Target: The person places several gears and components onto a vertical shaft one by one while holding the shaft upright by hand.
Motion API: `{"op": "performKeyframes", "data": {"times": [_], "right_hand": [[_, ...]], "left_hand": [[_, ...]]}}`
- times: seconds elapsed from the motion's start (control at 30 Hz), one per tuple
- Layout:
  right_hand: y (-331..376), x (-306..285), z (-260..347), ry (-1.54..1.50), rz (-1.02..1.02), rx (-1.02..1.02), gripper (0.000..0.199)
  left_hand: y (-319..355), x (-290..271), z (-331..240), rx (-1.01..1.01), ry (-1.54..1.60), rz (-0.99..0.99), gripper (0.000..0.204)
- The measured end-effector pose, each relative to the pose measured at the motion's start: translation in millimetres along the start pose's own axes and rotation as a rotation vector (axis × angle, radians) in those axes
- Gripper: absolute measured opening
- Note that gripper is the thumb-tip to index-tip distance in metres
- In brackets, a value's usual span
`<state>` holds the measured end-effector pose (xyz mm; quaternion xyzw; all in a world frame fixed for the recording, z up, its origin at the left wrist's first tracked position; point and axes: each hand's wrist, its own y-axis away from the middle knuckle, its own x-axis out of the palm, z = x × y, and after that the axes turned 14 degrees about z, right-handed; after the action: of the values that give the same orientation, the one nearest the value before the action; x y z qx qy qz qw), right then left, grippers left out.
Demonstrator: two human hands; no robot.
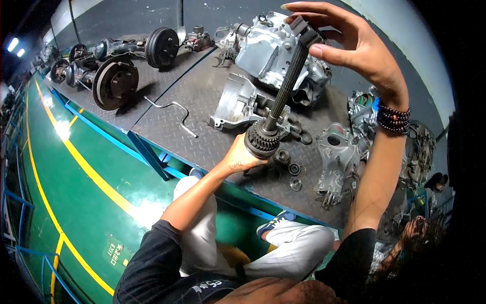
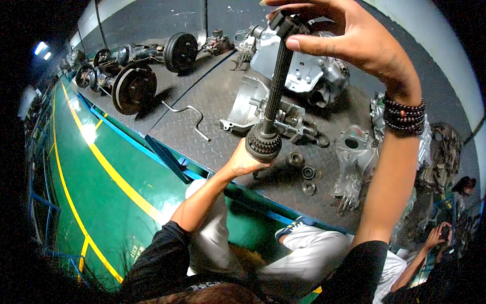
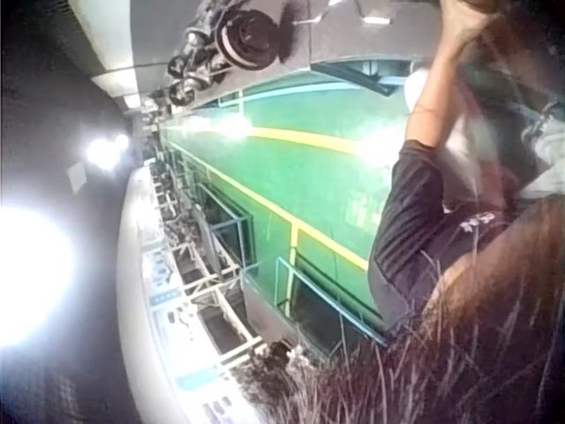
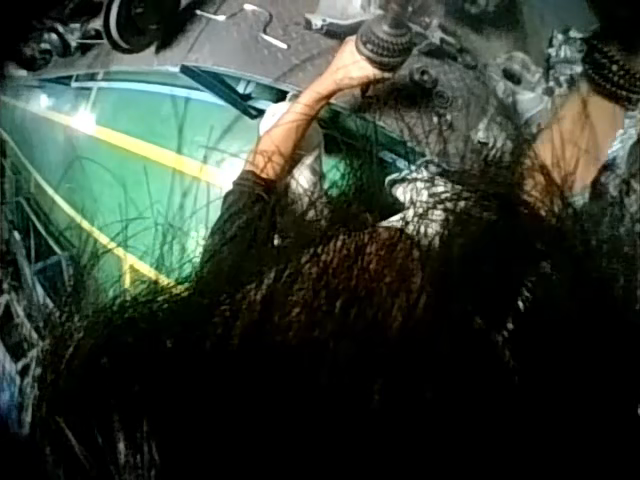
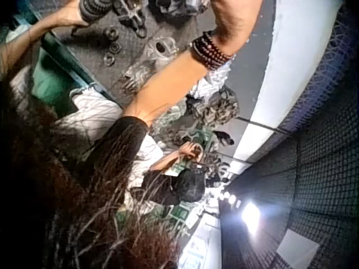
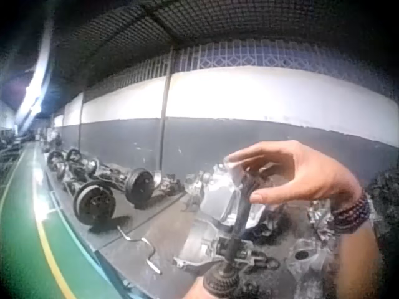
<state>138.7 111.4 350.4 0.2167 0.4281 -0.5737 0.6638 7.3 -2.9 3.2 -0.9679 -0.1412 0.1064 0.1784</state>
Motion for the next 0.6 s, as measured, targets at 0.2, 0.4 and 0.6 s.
{"op": "performKeyframes", "data": {"times": [0.2, 0.4, 0.6], "right_hand": [[-14.3, -24.1, 18.3, 0.090, 0.228, 0.203, 0.084], [-25.4, -36.1, 17.4, 0.067, 0.428, 0.116, 0.096], [-27.8, -40.5, -35.4, -0.270, 0.401, 0.076, 0.102]], "left_hand": [[3.2, -2.7, -1.5, -0.028, -0.015, -0.003, 0.058], [-1.4, 0.2, 3.8, 0.039, 0.001, -0.012, 0.059], [-3.5, -0.9, 9.2, -0.026, -0.017, 0.025, 0.050]]}}
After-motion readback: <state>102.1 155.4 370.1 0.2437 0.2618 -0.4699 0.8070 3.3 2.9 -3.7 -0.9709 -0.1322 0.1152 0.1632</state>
